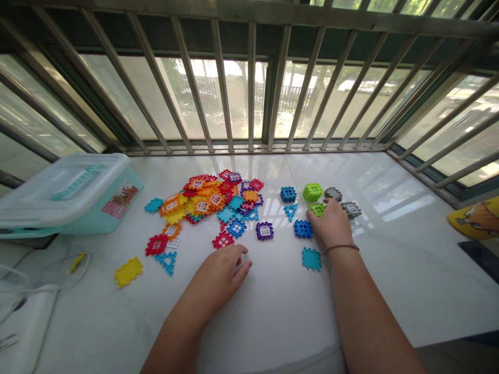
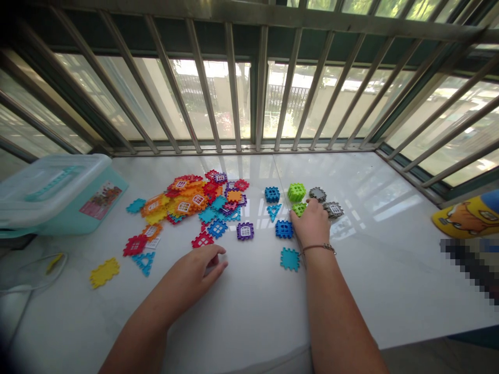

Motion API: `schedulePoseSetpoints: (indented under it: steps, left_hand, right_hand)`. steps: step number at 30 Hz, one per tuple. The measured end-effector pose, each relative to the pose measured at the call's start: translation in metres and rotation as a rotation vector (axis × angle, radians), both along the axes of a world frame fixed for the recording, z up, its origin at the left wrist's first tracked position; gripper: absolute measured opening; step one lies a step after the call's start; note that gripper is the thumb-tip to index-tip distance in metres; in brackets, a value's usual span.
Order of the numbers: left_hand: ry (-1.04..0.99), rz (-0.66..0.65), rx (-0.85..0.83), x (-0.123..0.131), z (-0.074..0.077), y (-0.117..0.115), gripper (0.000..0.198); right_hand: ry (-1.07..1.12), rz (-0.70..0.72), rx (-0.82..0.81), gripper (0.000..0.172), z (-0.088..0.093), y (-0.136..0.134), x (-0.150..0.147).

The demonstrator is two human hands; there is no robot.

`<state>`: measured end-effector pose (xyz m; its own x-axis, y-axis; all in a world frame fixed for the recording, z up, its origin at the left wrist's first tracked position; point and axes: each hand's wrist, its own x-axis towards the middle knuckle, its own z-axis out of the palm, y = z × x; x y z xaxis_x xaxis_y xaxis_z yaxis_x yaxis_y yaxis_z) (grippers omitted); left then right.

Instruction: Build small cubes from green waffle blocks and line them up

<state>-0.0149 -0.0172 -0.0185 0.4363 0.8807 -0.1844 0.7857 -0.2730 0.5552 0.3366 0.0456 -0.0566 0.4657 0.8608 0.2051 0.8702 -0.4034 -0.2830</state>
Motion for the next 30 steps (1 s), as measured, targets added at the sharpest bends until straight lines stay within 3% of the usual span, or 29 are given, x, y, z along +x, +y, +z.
schedulePoseSetpoints:
  steps: [8, 18, 30]
  left_hand:
    - [-0.036, 0.005, 0.008, 0.0, 0.002, -0.001, 0.024]
    - [-0.14, 0.046, 0.085, 0.0, 0.005, 0.004, 0.017]
    - [-0.152, 0.049, 0.08, 0.001, -0.001, 0.006, 0.018]
  right_hand:
    - [-0.023, 0.02, 0.042, 0.063, 0.001, -0.002, 0.001]
    - [-0.045, 0.138, 0.258, 0.06, 0.026, -0.013, -0.01]
    - [0.026, 0.266, 0.27, 0.045, 0.022, -0.003, -0.021]
